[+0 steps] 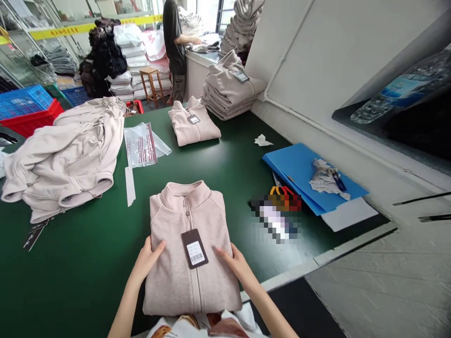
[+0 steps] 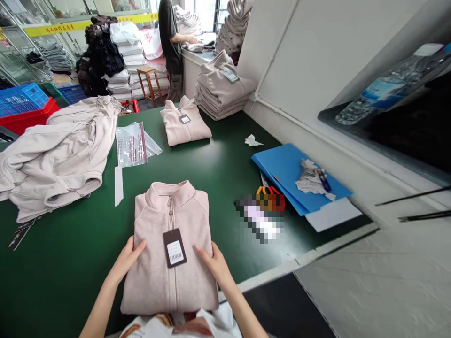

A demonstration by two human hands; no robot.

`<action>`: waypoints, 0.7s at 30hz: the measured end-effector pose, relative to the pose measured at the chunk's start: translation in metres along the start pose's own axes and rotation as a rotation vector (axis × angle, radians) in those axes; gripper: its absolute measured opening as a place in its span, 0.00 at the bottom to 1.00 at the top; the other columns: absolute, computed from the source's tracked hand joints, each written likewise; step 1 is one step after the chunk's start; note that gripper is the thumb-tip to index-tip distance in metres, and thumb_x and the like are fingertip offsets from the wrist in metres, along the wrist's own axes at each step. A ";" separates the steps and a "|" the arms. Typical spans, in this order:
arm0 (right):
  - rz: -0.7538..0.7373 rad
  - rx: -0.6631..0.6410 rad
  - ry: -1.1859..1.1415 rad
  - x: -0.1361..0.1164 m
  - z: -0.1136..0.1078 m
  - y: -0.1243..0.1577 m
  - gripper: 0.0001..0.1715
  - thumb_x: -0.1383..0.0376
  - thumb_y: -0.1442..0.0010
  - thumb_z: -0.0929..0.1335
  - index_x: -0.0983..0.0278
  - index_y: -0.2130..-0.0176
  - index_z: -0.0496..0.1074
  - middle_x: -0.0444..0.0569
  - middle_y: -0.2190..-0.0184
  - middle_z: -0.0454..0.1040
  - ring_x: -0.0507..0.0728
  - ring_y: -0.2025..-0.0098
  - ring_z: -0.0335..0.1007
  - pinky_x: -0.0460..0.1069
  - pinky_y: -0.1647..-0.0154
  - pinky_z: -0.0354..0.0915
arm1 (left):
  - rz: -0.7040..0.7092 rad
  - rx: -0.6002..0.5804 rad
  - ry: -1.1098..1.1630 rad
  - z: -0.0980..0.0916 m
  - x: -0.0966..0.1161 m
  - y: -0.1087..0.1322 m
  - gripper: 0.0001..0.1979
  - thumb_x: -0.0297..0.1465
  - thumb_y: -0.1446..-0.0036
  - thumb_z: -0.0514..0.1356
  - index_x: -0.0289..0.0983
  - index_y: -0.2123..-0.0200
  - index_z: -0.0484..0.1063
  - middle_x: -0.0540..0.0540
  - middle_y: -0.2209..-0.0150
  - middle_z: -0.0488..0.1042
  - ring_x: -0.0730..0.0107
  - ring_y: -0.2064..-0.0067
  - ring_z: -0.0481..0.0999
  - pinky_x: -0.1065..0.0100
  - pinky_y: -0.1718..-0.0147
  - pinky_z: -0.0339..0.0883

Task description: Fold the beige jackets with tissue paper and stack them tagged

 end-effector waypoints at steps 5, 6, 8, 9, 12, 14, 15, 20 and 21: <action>-0.077 -0.051 -0.095 -0.034 0.012 -0.021 0.44 0.44 0.55 0.75 0.62 0.45 0.69 0.57 0.45 0.74 0.68 0.44 0.71 0.60 0.43 0.69 | -0.073 -0.162 0.427 0.023 0.028 -0.019 0.30 0.46 0.50 0.69 0.39 0.46 0.71 0.39 0.45 0.75 0.50 0.44 0.75 0.58 0.46 0.72; -0.099 -0.063 -0.105 -0.041 0.011 -0.027 0.42 0.45 0.54 0.75 0.62 0.46 0.70 0.56 0.46 0.74 0.68 0.44 0.71 0.60 0.44 0.69 | -0.058 -0.149 0.452 0.024 0.035 -0.021 0.30 0.45 0.50 0.70 0.38 0.46 0.71 0.39 0.45 0.76 0.51 0.44 0.76 0.58 0.46 0.72; -0.142 -0.081 -0.113 -0.055 0.008 -0.039 0.40 0.45 0.53 0.75 0.62 0.47 0.71 0.55 0.46 0.75 0.68 0.44 0.72 0.60 0.44 0.69 | 0.018 -0.095 0.467 0.024 0.051 -0.027 0.31 0.44 0.51 0.71 0.37 0.47 0.72 0.39 0.46 0.76 0.51 0.44 0.76 0.58 0.45 0.71; -0.161 -0.084 -0.112 -0.064 0.004 -0.045 0.39 0.45 0.53 0.75 0.62 0.48 0.72 0.55 0.47 0.76 0.69 0.45 0.72 0.60 0.44 0.69 | 0.061 -0.070 0.466 0.025 0.061 -0.031 0.31 0.44 0.52 0.71 0.37 0.47 0.72 0.38 0.45 0.76 0.51 0.44 0.75 0.58 0.45 0.71; -0.237 -0.079 -0.097 -0.102 -0.010 -0.067 0.37 0.46 0.55 0.76 0.63 0.50 0.74 0.55 0.50 0.78 0.69 0.47 0.74 0.60 0.45 0.70 | 0.172 0.001 0.455 0.027 0.096 -0.043 0.32 0.45 0.54 0.72 0.34 0.50 0.73 0.37 0.46 0.76 0.49 0.45 0.76 0.58 0.46 0.71; -0.301 -0.074 -0.073 -0.139 -0.021 -0.085 0.36 0.47 0.55 0.76 0.63 0.51 0.74 0.54 0.51 0.78 0.69 0.48 0.74 0.59 0.48 0.71 | 0.232 0.029 0.465 0.030 0.130 -0.055 0.32 0.45 0.55 0.72 0.33 0.50 0.74 0.37 0.48 0.77 0.48 0.46 0.76 0.57 0.47 0.72; -0.337 -0.070 -0.059 -0.162 -0.027 -0.096 0.36 0.47 0.55 0.76 0.63 0.51 0.75 0.54 0.52 0.78 0.68 0.49 0.75 0.58 0.50 0.72 | 0.264 0.039 0.476 0.030 0.150 -0.062 0.32 0.45 0.55 0.72 0.33 0.50 0.74 0.37 0.48 0.77 0.48 0.47 0.77 0.57 0.48 0.72; -0.527 -0.044 -0.053 -0.321 -0.050 -0.171 0.30 0.54 0.53 0.77 0.63 0.52 0.75 0.53 0.56 0.80 0.65 0.55 0.77 0.55 0.56 0.74 | 0.544 0.088 0.583 0.020 0.303 -0.131 0.31 0.41 0.56 0.73 0.32 0.50 0.75 0.37 0.50 0.78 0.49 0.46 0.76 0.55 0.46 0.71; -0.567 -0.036 -0.059 -0.359 -0.052 -0.191 0.28 0.57 0.52 0.77 0.64 0.52 0.75 0.53 0.57 0.80 0.64 0.56 0.77 0.55 0.56 0.74 | 0.603 0.093 0.599 0.016 0.339 -0.152 0.30 0.40 0.55 0.73 0.32 0.50 0.75 0.37 0.49 0.77 0.50 0.47 0.76 0.55 0.46 0.71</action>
Point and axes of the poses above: each hand's wrist, its own y-axis away from the middle knuckle, its own z-axis out of the palm, x = y × z, the point moved 6 cm from there along -y, towards the middle knuckle
